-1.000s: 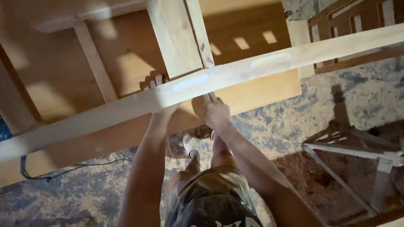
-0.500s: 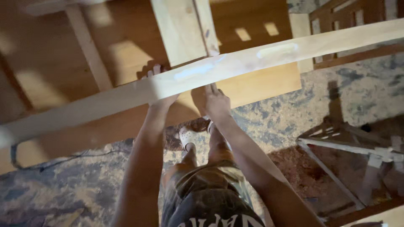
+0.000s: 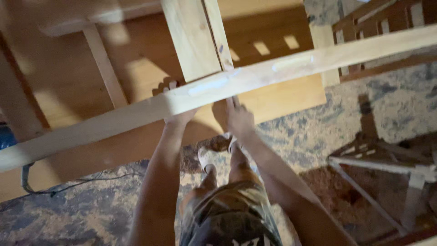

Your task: The person sands the surfaces and joints of a wooden chair frame using an electric orbital sander and by hand, moving the chair to reach different sides.

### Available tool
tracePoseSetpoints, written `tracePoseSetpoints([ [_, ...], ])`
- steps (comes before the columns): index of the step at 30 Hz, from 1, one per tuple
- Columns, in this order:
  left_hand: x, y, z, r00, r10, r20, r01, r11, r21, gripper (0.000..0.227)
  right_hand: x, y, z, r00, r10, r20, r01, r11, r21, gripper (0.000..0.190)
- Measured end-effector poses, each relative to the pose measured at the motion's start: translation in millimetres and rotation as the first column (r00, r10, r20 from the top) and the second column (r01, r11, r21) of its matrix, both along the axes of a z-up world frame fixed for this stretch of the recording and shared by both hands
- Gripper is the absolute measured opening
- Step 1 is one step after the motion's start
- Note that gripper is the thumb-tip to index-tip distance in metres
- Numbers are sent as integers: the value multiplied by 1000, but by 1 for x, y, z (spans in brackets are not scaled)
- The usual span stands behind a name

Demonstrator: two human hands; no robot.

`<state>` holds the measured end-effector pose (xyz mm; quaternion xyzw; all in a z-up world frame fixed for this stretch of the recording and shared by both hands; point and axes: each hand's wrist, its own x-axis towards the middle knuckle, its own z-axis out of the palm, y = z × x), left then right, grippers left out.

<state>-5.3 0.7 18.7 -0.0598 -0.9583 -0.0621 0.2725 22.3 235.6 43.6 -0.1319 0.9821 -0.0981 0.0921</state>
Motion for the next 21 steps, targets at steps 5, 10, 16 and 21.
tracePoseSetpoints([
  [5, -1, 3, 18, 995, 11, 102, -23, 993, 120, 41, 0, -15, 5, 976, -35, 215, 11, 994, 111, 74],
  [10, 3, 9, 36, 999, 6, -33, -2, 992, 124, 37, -20, -17, 22, 978, 32, 204, -50, 995, 84, 69],
  [16, 1, 7, 30, 978, -17, 210, 13, 1000, 17, 56, 2, -11, 39, 999, 39, -16, -41, 988, -146, 64],
  [21, 5, 12, 25, 920, 81, 384, -122, 989, 83, 53, -16, -13, 20, 988, 24, 150, -32, 998, 51, 45],
])
